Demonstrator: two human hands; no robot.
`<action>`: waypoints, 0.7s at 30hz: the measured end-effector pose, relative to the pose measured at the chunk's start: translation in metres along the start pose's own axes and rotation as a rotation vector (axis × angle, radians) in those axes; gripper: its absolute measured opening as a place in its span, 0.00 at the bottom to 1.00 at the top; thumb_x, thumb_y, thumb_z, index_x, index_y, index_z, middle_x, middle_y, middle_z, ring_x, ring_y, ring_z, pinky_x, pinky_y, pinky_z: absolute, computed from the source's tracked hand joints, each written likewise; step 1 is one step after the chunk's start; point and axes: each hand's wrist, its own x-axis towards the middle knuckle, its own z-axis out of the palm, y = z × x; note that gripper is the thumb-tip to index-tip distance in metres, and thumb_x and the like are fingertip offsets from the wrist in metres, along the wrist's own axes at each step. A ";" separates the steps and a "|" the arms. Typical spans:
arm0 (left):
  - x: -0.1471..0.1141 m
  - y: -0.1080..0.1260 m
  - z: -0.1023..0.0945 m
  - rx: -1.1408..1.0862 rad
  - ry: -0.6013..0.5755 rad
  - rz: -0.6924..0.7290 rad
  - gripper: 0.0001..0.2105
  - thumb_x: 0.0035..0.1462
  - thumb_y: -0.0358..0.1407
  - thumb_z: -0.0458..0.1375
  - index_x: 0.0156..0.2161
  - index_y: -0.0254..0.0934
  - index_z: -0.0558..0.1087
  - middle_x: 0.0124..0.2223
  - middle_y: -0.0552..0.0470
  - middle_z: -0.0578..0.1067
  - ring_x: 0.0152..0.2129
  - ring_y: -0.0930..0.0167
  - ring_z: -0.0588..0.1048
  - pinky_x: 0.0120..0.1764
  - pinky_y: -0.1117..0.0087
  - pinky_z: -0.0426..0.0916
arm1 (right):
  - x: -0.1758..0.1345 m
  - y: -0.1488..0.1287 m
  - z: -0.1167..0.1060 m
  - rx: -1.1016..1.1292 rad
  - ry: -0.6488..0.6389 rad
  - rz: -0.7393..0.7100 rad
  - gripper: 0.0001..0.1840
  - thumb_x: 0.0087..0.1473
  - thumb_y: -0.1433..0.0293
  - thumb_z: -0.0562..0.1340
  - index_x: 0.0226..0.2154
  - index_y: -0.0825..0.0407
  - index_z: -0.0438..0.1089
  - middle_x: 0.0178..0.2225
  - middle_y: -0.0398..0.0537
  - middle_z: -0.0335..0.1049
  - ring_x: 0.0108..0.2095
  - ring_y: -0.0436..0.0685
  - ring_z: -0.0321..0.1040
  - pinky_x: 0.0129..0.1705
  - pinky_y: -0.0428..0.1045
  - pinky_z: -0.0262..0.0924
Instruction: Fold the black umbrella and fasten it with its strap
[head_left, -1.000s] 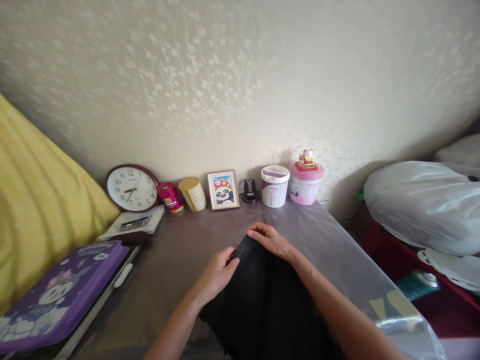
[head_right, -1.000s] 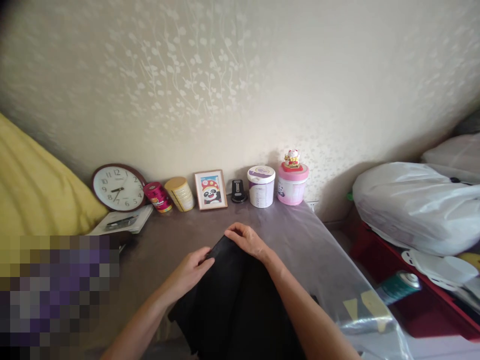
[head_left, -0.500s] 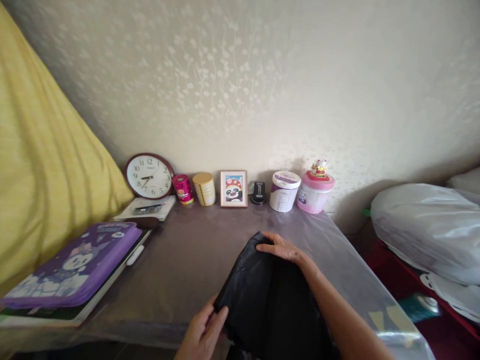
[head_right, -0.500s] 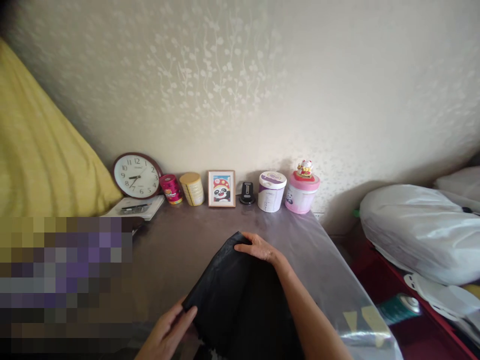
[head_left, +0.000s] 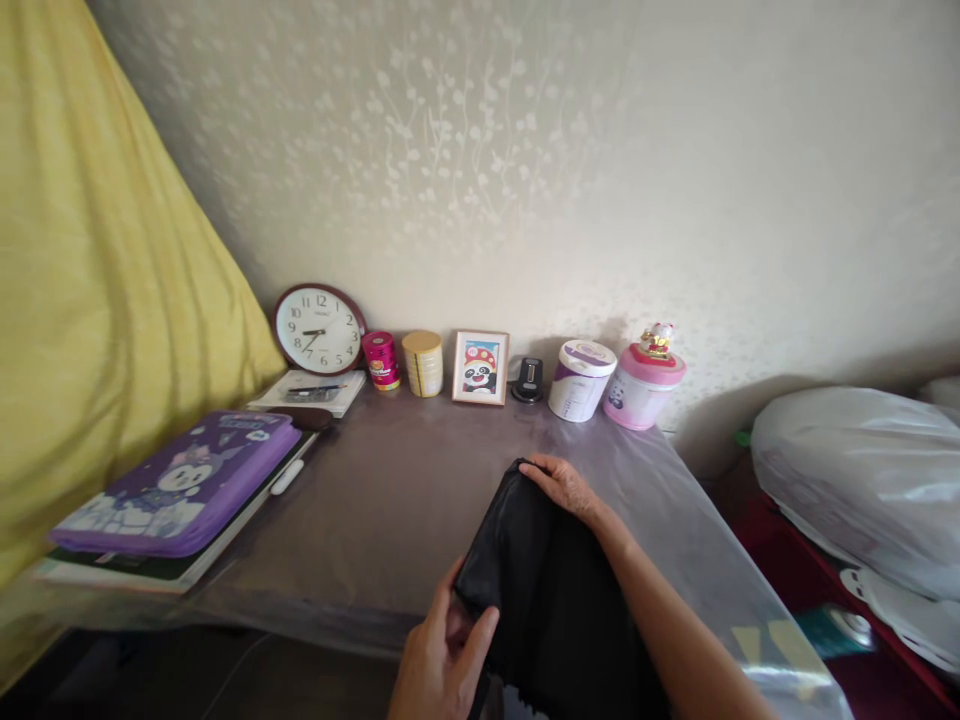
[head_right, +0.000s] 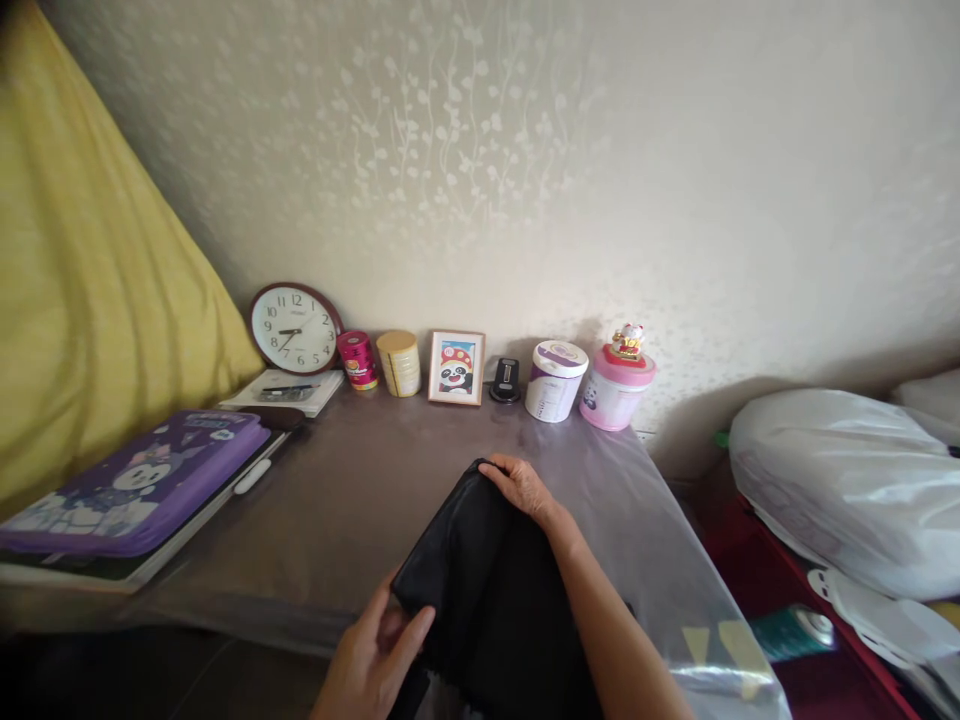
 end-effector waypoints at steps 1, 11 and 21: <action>-0.001 -0.003 0.001 -0.025 0.020 -0.012 0.31 0.54 0.51 0.48 0.56 0.30 0.53 0.26 0.52 0.71 0.25 0.71 0.71 0.32 0.73 0.64 | 0.001 0.000 0.001 -0.077 0.024 -0.022 0.20 0.56 0.55 0.52 0.27 0.53 0.66 0.25 0.41 0.63 0.28 0.50 0.59 0.32 0.45 0.55; -0.011 -0.011 0.006 0.047 0.183 0.059 0.31 0.60 0.47 0.42 0.64 0.38 0.39 0.25 0.57 0.64 0.20 0.75 0.65 0.29 0.74 0.64 | 0.000 0.002 0.014 -0.600 0.201 0.104 0.17 0.55 0.56 0.53 0.27 0.51 0.65 0.31 0.46 0.65 0.33 0.52 0.63 0.36 0.47 0.54; -0.014 -0.033 0.002 0.634 -0.264 -0.007 0.33 0.54 0.43 0.48 0.63 0.47 0.40 0.47 0.41 0.68 0.38 0.62 0.71 0.39 0.64 0.66 | 0.001 0.000 0.016 -0.687 0.170 0.209 0.16 0.55 0.56 0.54 0.28 0.51 0.64 0.33 0.47 0.68 0.35 0.55 0.65 0.34 0.48 0.52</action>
